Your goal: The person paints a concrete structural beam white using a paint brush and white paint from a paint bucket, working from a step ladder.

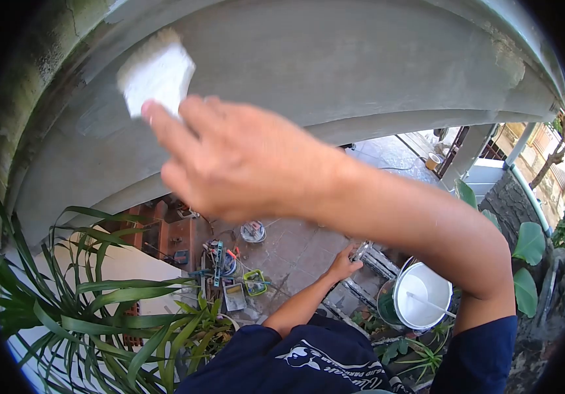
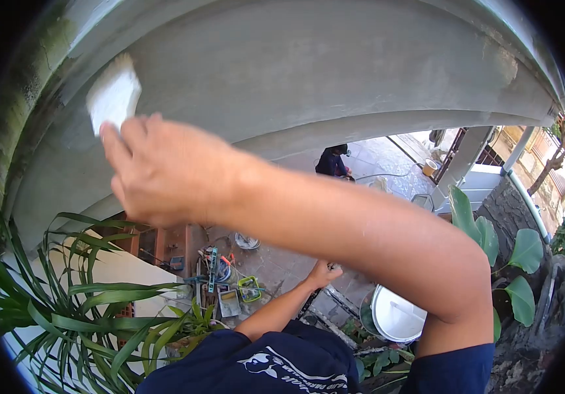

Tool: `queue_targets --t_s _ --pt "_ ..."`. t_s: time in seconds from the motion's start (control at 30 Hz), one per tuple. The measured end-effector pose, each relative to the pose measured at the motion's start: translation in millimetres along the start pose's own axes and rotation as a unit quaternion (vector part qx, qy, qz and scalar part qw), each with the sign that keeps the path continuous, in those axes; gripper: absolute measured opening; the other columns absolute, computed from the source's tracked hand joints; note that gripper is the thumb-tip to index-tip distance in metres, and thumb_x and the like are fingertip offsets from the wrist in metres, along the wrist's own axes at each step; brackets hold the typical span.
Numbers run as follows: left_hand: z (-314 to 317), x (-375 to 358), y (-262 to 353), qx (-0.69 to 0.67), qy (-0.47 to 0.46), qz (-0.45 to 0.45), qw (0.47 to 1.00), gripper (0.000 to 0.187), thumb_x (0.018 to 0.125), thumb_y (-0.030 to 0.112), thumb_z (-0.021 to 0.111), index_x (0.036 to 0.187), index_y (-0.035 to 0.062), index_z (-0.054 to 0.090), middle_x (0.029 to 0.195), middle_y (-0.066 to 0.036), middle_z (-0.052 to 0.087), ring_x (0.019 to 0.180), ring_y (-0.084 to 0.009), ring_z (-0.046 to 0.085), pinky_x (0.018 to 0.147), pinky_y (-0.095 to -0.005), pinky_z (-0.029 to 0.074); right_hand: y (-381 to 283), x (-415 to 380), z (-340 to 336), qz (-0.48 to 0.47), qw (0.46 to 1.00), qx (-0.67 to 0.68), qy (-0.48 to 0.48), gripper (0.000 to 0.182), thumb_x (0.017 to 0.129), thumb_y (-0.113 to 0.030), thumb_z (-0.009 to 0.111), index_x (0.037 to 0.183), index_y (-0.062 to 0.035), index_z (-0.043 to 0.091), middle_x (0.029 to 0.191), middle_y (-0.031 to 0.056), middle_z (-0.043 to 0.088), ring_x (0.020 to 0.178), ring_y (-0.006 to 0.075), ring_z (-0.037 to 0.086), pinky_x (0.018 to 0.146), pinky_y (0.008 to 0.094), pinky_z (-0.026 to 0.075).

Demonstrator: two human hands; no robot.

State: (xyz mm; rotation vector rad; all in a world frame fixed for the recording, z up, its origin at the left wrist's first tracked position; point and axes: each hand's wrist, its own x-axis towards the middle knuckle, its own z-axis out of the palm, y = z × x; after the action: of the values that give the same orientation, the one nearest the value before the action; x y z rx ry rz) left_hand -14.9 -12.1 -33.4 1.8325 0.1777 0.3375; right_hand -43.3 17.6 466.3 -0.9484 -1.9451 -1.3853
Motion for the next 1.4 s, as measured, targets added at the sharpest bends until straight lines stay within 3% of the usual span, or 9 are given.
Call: queue_targets --t_s 0.1,0.43,0.6,0.73,0.87,0.9,1.07,1.17,1.4 --pt "-5.1 -4.5 12.8 -0.034 -0.017 -0.042 0.998 0.054 0.076 0.022 0.072 0.123 0.005 0.054 0.106 -0.016 0.066 0.1 -0.0264 0.062 0.088 -0.0377 0.048 52.9 -16.3 -28.7 -0.032 0.996 0.001 -0.086 0.015 0.075 -0.017 0.06 0.074 -0.0028 0.061 0.123 0.0276 0.059 0.085 0.0297 0.065 0.068 0.038 0.058" --pt "-3.5 -2.0 12.4 -0.025 -0.014 -0.026 0.999 0.054 0.076 0.021 0.072 0.123 0.0042 0.051 0.105 -0.016 0.064 0.096 -0.0243 0.061 0.087 -0.0371 0.048 151.4 -201.9 -195.7 0.235 0.926 -0.275 -0.112 0.004 0.087 -0.006 0.064 0.087 -0.003 0.062 0.132 0.0202 0.058 0.102 0.0355 0.066 0.083 0.039 0.055" --pt "-4.2 0.1 15.5 -0.035 -0.01 -0.017 0.999 0.053 0.077 0.019 0.071 0.123 0.0036 0.05 0.105 -0.016 0.064 0.094 -0.0248 0.061 0.086 -0.0373 0.048 129.2 -150.5 -146.6 0.303 0.895 -0.308 -0.109 0.008 0.092 -0.013 0.062 0.089 -0.0062 0.064 0.127 0.0239 0.059 0.102 0.0408 0.065 0.087 0.0422 0.054" --pt "-6.9 -2.8 26.4 -0.041 -0.013 -0.051 0.998 0.057 0.075 0.02 0.072 0.126 0.0052 0.053 0.107 -0.021 0.067 0.101 -0.032 0.065 0.088 -0.04 0.049 36.9 -45.9 -61.0 0.169 0.972 -0.131 -0.101 0.012 0.072 -0.007 0.07 0.082 -0.0042 0.063 0.122 0.0234 0.061 0.087 0.0295 0.065 0.078 0.0428 0.054" --pt "7.1 0.3 -11.6 -0.014 0.015 0.025 0.999 0.056 0.074 0.019 0.073 0.125 0.0033 0.055 0.107 -0.021 0.068 0.099 -0.031 0.066 0.087 -0.0401 0.05 -17.3 28.9 15.2 0.009 0.997 0.04 -0.072 0.035 0.074 -0.02 0.059 0.077 0.0129 0.067 0.089 0.0301 0.062 0.079 0.0356 0.062 0.076 0.0467 0.056" --pt "7.4 0.0 -7.5 -0.003 0.034 0.045 0.998 0.057 0.073 0.018 0.073 0.125 0.0028 0.056 0.107 -0.021 0.068 0.098 -0.0309 0.066 0.087 -0.0402 0.05 -23.1 36.9 31.5 0.031 0.998 0.049 -0.012 0.021 0.068 -0.017 0.062 0.06 0.0017 0.055 0.106 0.0343 0.061 0.075 0.0322 0.064 0.063 0.0387 0.055" --pt "-7.8 -4.7 27.1 -0.043 0.005 -0.026 0.999 0.054 0.074 0.019 0.071 0.123 0.0027 0.055 0.102 -0.017 0.068 0.094 -0.028 0.066 0.084 -0.0377 0.05 38.7 -2.9 -1.4 0.074 0.963 0.231 0.117 0.01 0.07 -0.013 0.068 0.075 -0.0061 0.062 0.079 0.0144 0.06 0.074 0.0338 0.065 0.066 0.0413 0.055" --pt "-7.0 -1.0 23.7 -0.045 -0.018 -0.025 0.998 0.054 0.076 0.019 0.072 0.122 0.0005 0.052 0.1 -0.014 0.066 0.093 -0.0216 0.061 0.085 -0.0345 0.048 84.2 -87.1 -85.1 0.269 0.931 0.219 0.113 0.007 0.088 -0.009 0.068 0.094 -0.0058 0.069 0.097 0.016 0.072 0.098 0.0251 0.07 0.079 0.0351 0.056" --pt "-7.8 -2.4 23.3 -0.064 -0.02 -0.016 0.998 0.052 0.076 0.022 0.072 0.119 0.0 0.053 0.098 -0.012 0.065 0.092 -0.0193 0.06 0.084 -0.0336 0.047 183.4 -239.5 -233.2 0.521 0.811 0.09 0.25 0.018 0.097 -0.017 0.06 0.103 -0.0009 0.067 0.094 0.0113 0.07 0.084 0.0184 0.07 0.076 0.026 0.058"
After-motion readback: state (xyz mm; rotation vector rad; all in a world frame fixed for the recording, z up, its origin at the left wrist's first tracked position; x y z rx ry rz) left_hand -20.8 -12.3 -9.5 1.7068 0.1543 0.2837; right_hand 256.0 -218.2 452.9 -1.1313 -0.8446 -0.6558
